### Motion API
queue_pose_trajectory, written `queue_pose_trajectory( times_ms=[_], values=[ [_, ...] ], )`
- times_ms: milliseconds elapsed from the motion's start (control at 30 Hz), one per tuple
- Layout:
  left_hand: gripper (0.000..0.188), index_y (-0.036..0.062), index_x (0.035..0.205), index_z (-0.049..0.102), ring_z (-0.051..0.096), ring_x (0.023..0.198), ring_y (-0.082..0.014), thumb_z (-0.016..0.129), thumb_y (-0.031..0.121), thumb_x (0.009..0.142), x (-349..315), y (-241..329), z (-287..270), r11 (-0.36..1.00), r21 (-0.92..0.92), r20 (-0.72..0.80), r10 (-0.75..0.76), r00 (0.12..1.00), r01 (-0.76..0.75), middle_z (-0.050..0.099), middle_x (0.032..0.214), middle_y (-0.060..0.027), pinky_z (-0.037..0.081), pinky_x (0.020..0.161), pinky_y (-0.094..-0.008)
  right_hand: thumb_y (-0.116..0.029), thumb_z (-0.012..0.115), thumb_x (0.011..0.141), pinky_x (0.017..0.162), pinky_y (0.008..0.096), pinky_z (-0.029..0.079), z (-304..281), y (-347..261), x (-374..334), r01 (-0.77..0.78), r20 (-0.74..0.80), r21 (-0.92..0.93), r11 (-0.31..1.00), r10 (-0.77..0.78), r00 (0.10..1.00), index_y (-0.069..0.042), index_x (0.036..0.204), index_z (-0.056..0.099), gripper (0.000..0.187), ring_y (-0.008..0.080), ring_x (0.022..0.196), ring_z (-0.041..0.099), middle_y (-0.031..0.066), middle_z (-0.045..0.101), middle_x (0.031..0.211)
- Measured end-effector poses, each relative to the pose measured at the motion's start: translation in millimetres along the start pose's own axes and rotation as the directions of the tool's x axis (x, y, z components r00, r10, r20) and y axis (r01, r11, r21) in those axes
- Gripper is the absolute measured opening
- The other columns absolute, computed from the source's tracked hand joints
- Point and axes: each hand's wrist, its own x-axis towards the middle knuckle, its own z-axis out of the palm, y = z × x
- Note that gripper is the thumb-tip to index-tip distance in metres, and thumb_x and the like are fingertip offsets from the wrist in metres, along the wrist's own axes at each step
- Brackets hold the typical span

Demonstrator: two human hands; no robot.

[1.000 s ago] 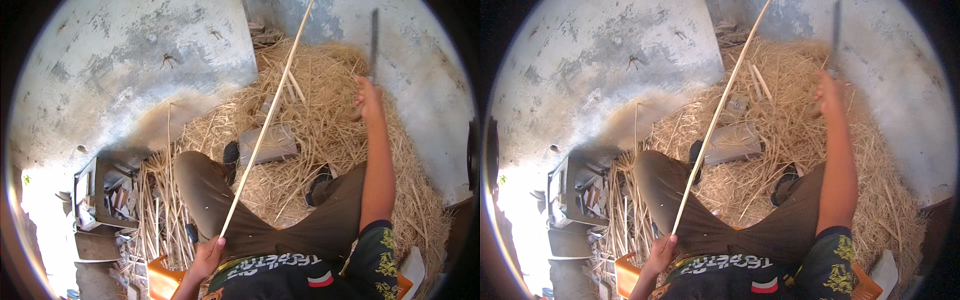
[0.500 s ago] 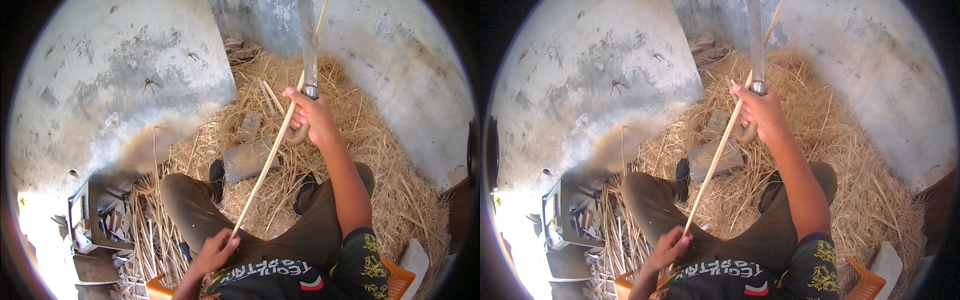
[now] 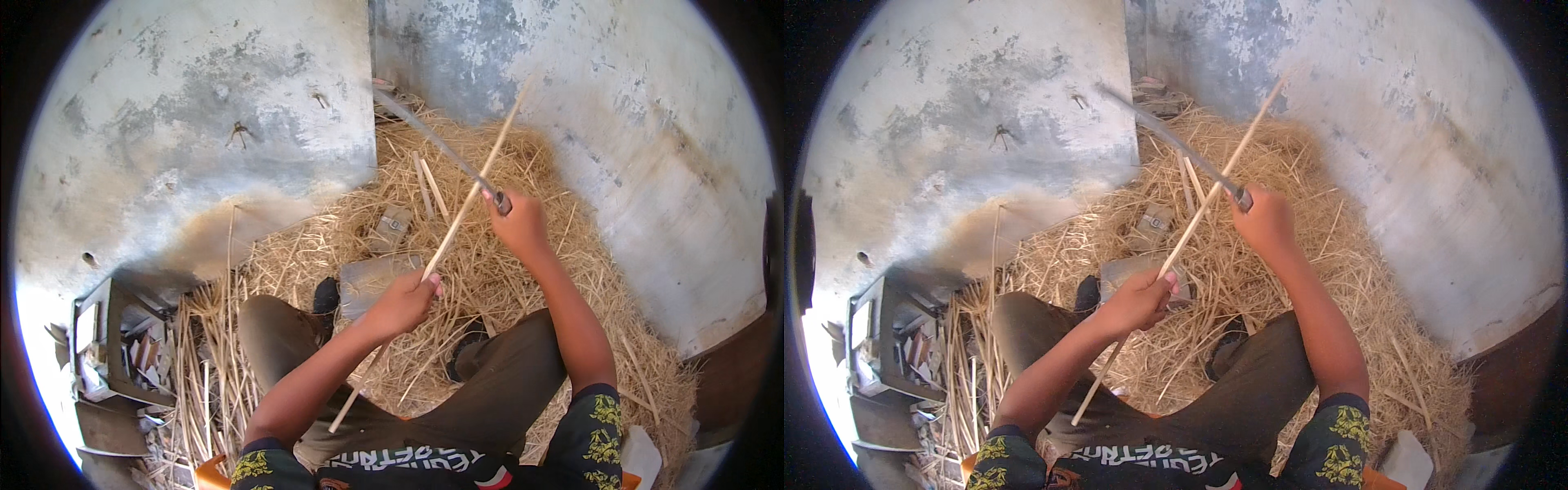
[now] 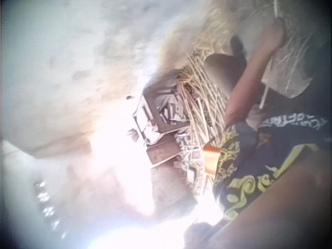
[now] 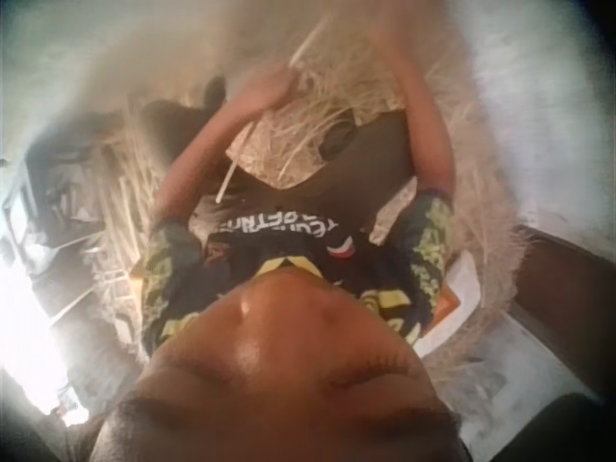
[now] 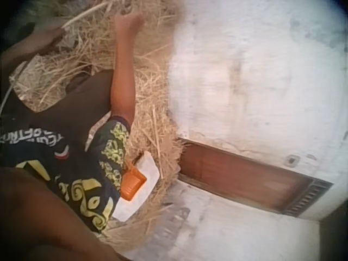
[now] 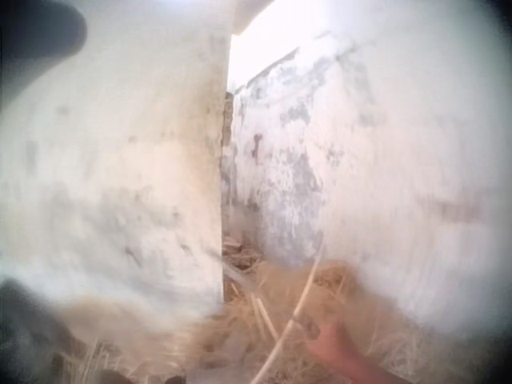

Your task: The person sits cross-legged on a bed of straw and uses a large curved knife to sharpen thin wooden sticks. They hold each stick with one hand and scrape the blade along its length to remove bark and smooth the surface, occasionally rotating the stick to work on different sides.

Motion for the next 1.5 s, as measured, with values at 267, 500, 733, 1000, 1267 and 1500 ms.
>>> queue_pose_trajectory(
  times_ms=[267, 500, 733, 1000, 1267, 1500],
  values=[
    [0.027, 0.008, 0.094, 0.052, 0.037, 0.045, -0.0097, 0.042, 0.03, 0.107, 71.2, -35.0, -14.7, 0.997, 0.051, -0.243, 0.067, 0.968, -0.056, 0.039, 0.061, 0.0031, 0.028, 0.04, -0.0287, -0.025, 0.068, 0.079, 0.059, 0.0467, 0.052, 57.9, -14.6, -26.6, 0.242, 0.17, -0.249, 0.938, -0.203, 0.964, -0.008, 0.077, 0.066, 0.017, 0.0361, 0.062, 0.067, 0.0153, 0.066, 0.066],
    [0.032, 0.0008, 0.087, 0.058, 0.058, 0.066, -0.0349, 0.044, 0.025, 0.103, 65.2, -14.6, 16.8, 0.913, 0.372, -0.238, 0.27, 0.933, -0.169, 0.06, 0.072, -0.0185, 0.045, 0.065, -0.0447, -0.025, 0.065, 0.079, 0.063, 0.0497, 0.054, 54.7, 32.9, 26.2, -0.19, 0.076, -0.4, 0.897, 0.239, 0.968, -0.009, 0.074, 0.069, 0.017, 0.0367, 0.064, 0.067, 0.0161, 0.067, 0.069],
    [0.033, -0.0003, 0.087, 0.058, 0.061, 0.07, -0.0357, 0.045, 0.026, 0.103, 58.1, -21.0, 0.8, 0.947, 0.291, -0.197, 0.196, 0.961, -0.134, 0.06, 0.072, -0.0206, 0.046, 0.068, -0.0455, -0.028, 0.065, 0.081, 0.067, 0.0474, 0.055, 48.5, 4.6, 0.1, 0.142, 0.284, -0.46, 0.876, -0.006, 0.959, -0.006, 0.079, 0.069, 0.022, 0.0353, 0.067, 0.068, 0.0163, 0.068, 0.072],
    [0.035, -0.0006, 0.089, 0.058, 0.057, 0.062, -0.0329, 0.045, 0.028, 0.104, 19.1, -40.3, 7.9, 0.887, 0.427, -0.082, 0.235, 0.969, -0.179, 0.058, 0.067, -0.0178, 0.045, 0.064, -0.0447, -0.026, 0.064, 0.081, 0.058, 0.0465, 0.052, 32.5, 76.9, -7.7, 0.057, 0.165, -0.572, 0.818, 0.047, 0.985, -0.01, 0.072, 0.063, 0.019, 0.0271, 0.053, 0.065, 0.0098, 0.065, 0.06],
    [0.041, -0.0008, 0.09, 0.055, 0.049, 0.058, -0.0262, 0.04, 0.032, 0.108, -4.4, -57.8, -26.7, 0.891, 0.417, -0.215, 0.289, 0.933, -0.18, 0.051, 0.063, -0.0135, 0.044, 0.061, -0.0399, -0.025, 0.071, 0.075, 0.056, 0.0413, 0.051, 57.9, 1.7, -23.6, 0.449, 0.191, -0.379, 0.809, -0.407, 0.894, -0.012, 0.071, 0.064, 0.015, 0.026, 0.052, 0.062, 0.0098, 0.059, 0.055],
    [0.04, -0.0003, 0.086, 0.052, 0.048, 0.057, -0.0228, 0.04, 0.03, 0.108, -13.4, -45.7, -8.6, 0.886, 0.407, -0.166, 0.309, 0.936, -0.221, 0.05, 0.062, -0.0102, 0.042, 0.059, -0.039, -0.025, 0.072, 0.077, 0.056, 0.0404, 0.051, 43.7, 40.0, 13.5, -0.01, -0.06, -0.521, 0.854, -0.025, 0.998, -0.012, 0.071, 0.064, 0.017, 0.0254, 0.05, 0.061, 0.0082, 0.06, 0.056]
  ],
)
